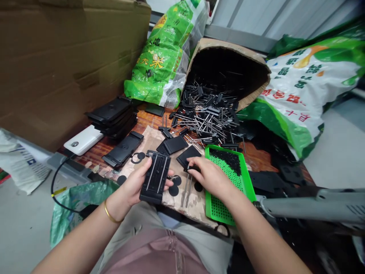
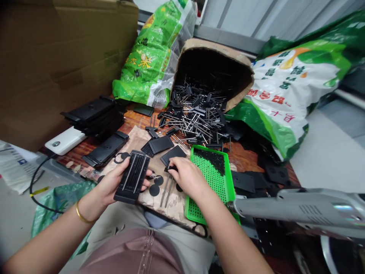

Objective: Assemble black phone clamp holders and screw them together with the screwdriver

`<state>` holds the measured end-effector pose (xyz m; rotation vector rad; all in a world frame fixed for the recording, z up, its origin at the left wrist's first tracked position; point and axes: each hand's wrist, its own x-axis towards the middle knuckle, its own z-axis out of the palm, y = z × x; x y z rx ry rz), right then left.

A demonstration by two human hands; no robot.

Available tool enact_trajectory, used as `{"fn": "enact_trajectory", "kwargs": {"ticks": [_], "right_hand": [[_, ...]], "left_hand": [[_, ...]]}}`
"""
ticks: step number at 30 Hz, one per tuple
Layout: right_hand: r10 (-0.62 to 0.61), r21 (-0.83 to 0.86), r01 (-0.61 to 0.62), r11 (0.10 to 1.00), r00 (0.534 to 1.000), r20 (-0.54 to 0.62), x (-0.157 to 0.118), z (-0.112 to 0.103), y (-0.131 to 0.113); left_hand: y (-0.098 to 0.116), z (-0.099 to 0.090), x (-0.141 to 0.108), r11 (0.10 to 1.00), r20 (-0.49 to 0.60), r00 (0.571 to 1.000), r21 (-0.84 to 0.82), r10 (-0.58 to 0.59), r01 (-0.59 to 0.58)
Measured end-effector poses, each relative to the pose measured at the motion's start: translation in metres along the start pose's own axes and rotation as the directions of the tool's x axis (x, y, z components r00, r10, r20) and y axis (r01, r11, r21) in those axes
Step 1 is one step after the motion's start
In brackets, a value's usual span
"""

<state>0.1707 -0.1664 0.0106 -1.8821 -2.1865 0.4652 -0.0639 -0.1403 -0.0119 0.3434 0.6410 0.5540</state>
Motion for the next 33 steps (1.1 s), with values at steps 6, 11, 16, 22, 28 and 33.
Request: {"fn": "enact_trajectory", "kwargs": {"ticks": [6, 11, 16, 22, 28, 33], "right_hand": [[0.088, 0.286, -0.050, 0.957, 0.989, -0.122, -0.024, -0.012, 0.008], [0.034, 0.241, -0.005, 0.971, 0.992, -0.120, -0.031, 0.002, 0.014], [0.113, 0.243, -0.061, 0.968, 0.972, -0.208, -0.038, 0.000, 0.014], [0.087, 0.432, 0.056, 0.900, 0.948, -0.306, -0.035, -0.014, -0.004], [-0.019, 0.355, 0.142, 0.924, 0.945, -0.327, -0.012, 0.004, -0.019], [-0.033, 0.367, 0.127, 0.922, 0.967, -0.253, -0.008, 0.012, -0.015]], "left_hand": [[-0.004, 0.001, 0.006, 0.998, 0.020, 0.999, 0.048, -0.033, 0.032], [-0.007, 0.006, 0.008, 0.997, 0.013, 0.999, 0.061, -0.052, 0.051], [-0.007, 0.011, 0.006, 0.995, -0.024, 0.998, 0.073, -0.061, 0.062], [-0.013, 0.016, 0.007, 0.987, -0.014, 0.992, 0.098, -0.129, 0.129], [-0.030, 0.020, 0.009, 0.981, 0.070, 0.984, 0.111, -0.167, 0.158], [-0.037, 0.019, 0.008, 0.981, 0.057, 0.984, 0.100, -0.171, 0.165]]}}
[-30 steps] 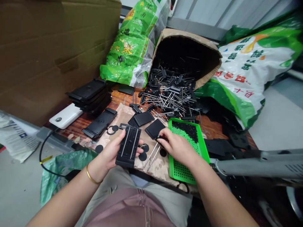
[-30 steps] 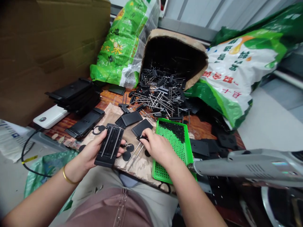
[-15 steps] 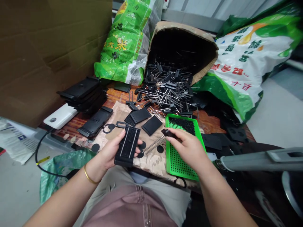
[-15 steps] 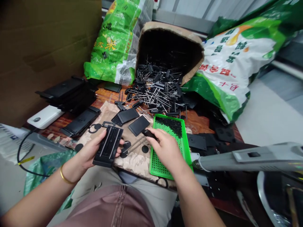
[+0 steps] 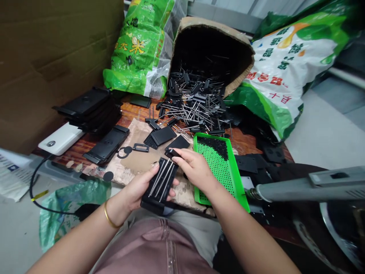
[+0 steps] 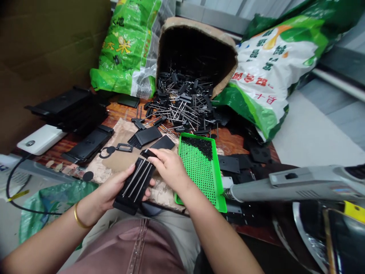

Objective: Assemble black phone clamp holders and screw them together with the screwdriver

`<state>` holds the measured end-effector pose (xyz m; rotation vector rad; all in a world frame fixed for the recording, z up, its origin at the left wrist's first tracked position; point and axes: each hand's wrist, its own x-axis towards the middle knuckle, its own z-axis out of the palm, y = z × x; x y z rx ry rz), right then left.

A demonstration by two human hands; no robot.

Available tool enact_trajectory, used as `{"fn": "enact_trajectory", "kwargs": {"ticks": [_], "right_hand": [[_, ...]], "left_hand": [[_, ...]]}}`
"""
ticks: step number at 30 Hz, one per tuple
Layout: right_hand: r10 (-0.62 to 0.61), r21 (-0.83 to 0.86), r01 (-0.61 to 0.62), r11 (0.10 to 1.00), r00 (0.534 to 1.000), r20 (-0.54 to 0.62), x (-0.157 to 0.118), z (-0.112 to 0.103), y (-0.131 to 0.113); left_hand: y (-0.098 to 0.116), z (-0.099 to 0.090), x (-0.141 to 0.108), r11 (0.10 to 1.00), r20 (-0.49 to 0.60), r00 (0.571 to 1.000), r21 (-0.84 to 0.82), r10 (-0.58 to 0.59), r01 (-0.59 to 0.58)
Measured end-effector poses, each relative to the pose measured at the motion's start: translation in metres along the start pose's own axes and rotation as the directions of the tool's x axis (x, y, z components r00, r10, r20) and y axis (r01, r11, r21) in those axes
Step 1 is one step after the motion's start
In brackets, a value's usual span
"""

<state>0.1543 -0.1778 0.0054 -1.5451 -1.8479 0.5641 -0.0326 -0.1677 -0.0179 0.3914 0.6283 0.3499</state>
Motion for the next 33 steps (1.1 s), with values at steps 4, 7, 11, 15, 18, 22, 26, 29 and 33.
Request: {"fn": "enact_trajectory", "kwargs": {"ticks": [4, 7, 11, 15, 18, 22, 26, 29, 33], "right_hand": [[-0.016, -0.003, 0.016, 1.000, 1.000, 0.011, -0.002, 0.001, 0.003], [-0.026, -0.026, 0.027, 0.999, 0.999, 0.024, -0.004, 0.002, 0.005], [-0.067, -0.035, 0.068, 0.997, 0.997, 0.028, -0.006, 0.003, 0.006], [-0.188, -0.046, 0.189, 0.981, 0.982, 0.028, -0.010, 0.006, 0.003], [-0.230, -0.059, 0.232, 0.971, 0.972, 0.043, -0.012, 0.006, 0.002], [-0.213, -0.067, 0.220, 0.973, 0.972, 0.096, -0.012, 0.005, 0.004], [-0.195, -0.100, 0.210, 0.973, 0.971, 0.141, -0.011, 0.006, 0.005], [-0.157, -0.192, 0.193, 0.962, 0.970, 0.187, -0.009, 0.007, 0.001], [-0.069, -0.335, 0.149, 0.930, 0.968, 0.240, -0.006, 0.003, -0.009]], "left_hand": [[0.000, 0.002, -0.001, 1.000, 0.012, 1.000, 0.004, -0.002, 0.002], [0.001, 0.004, -0.002, 1.000, 0.027, 1.000, -0.005, -0.013, 0.013], [0.002, 0.003, -0.002, 0.999, 0.087, 0.996, 0.011, -0.038, 0.038], [0.005, 0.001, 0.002, 0.991, 0.134, 0.990, 0.135, -0.034, 0.016], [0.007, 0.003, 0.004, 0.971, 0.108, 0.994, 0.238, 0.012, -0.038], [0.006, 0.005, 0.004, 0.958, 0.102, 0.994, 0.279, 0.042, -0.069], [0.003, 0.003, 0.005, 0.963, 0.069, 0.997, 0.266, 0.032, -0.049], [0.002, 0.000, 0.008, 0.952, 0.029, 0.999, 0.305, 0.024, -0.031], [0.001, 0.000, 0.011, 0.927, -0.061, 0.997, 0.375, 0.043, -0.017]]}}
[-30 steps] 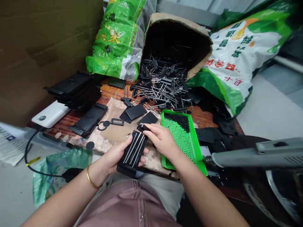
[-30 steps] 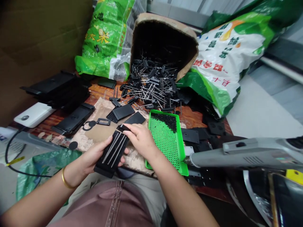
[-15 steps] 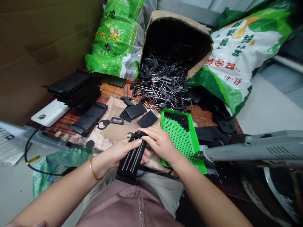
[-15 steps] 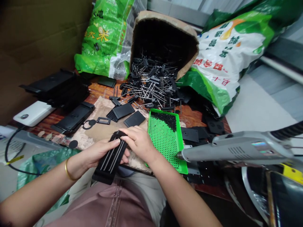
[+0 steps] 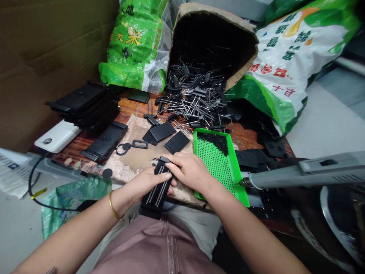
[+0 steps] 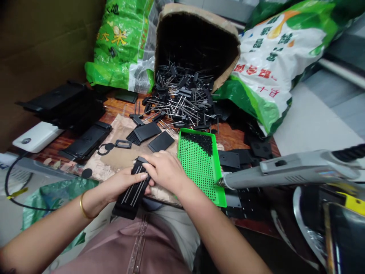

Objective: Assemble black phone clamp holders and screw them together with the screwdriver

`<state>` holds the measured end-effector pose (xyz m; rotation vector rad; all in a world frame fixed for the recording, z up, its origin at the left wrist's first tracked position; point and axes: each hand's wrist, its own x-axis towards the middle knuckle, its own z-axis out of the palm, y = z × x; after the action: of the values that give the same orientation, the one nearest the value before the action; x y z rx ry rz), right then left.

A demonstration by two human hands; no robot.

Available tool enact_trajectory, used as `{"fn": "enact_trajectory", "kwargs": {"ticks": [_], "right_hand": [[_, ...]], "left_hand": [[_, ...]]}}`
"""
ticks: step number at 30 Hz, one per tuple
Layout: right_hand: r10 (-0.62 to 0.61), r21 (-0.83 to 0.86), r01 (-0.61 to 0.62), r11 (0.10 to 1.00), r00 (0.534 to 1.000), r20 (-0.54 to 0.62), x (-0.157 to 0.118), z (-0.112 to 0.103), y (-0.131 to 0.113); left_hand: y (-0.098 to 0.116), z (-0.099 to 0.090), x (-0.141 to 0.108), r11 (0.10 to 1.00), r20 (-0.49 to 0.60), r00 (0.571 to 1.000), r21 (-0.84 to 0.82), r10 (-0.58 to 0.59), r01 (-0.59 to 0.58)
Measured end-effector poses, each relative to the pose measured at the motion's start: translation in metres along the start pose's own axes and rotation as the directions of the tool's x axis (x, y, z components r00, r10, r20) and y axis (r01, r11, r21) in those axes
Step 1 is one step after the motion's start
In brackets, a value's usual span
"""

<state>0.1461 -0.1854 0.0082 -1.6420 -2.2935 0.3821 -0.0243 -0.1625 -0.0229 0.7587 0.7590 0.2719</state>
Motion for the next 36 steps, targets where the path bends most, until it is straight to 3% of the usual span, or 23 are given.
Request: {"fn": "enact_trajectory", "kwargs": {"ticks": [4, 9, 14, 19, 23, 27, 32, 34, 36], "right_hand": [[0.031, -0.040, -0.028, 0.999, 0.997, 0.067, 0.004, -0.009, -0.007], [0.030, -0.036, -0.026, 0.999, 0.995, 0.094, 0.006, -0.008, -0.006], [-0.021, 0.095, 0.020, 0.995, 1.000, 0.014, 0.001, 0.003, 0.001], [-0.001, 0.279, 0.011, 0.960, 0.999, -0.037, -0.005, 0.009, 0.006], [0.101, 0.518, -0.093, 0.851, 0.995, 0.013, -0.007, 0.006, 0.005], [0.202, 0.649, -0.238, 0.722, 0.971, 0.131, -0.008, 0.003, 0.002], [0.440, 0.779, -0.321, 0.539, 0.896, 0.064, -0.007, 0.007, 0.008], [0.460, 0.765, -0.312, 0.564, 0.888, 0.024, -0.007, 0.006, 0.015], [0.457, 0.654, -0.306, 0.692, 0.887, -0.067, -0.009, 0.000, 0.023]], "left_hand": [[-0.002, 0.002, 0.002, 1.000, -0.054, 0.999, 0.030, -0.001, 0.002], [-0.005, -0.002, 0.005, 1.000, -0.002, 1.000, 0.026, 0.015, -0.015], [0.000, -0.006, 0.003, 1.000, 0.111, 0.994, 0.006, 0.003, -0.004], [0.008, -0.006, -0.003, 0.998, 0.135, 0.989, -0.030, -0.054, 0.058], [0.007, -0.008, -0.001, 0.997, 0.143, 0.987, -0.009, -0.072, 0.074], [0.008, -0.011, -0.004, 0.994, 0.217, 0.970, 0.001, -0.111, 0.113], [0.018, -0.024, -0.013, 0.992, 0.222, 0.972, -0.086, -0.074, 0.095], [0.022, -0.030, -0.012, 0.994, 0.208, 0.975, -0.063, -0.078, 0.093], [0.026, -0.034, -0.010, 0.995, 0.191, 0.977, -0.013, -0.099, 0.104]]}}
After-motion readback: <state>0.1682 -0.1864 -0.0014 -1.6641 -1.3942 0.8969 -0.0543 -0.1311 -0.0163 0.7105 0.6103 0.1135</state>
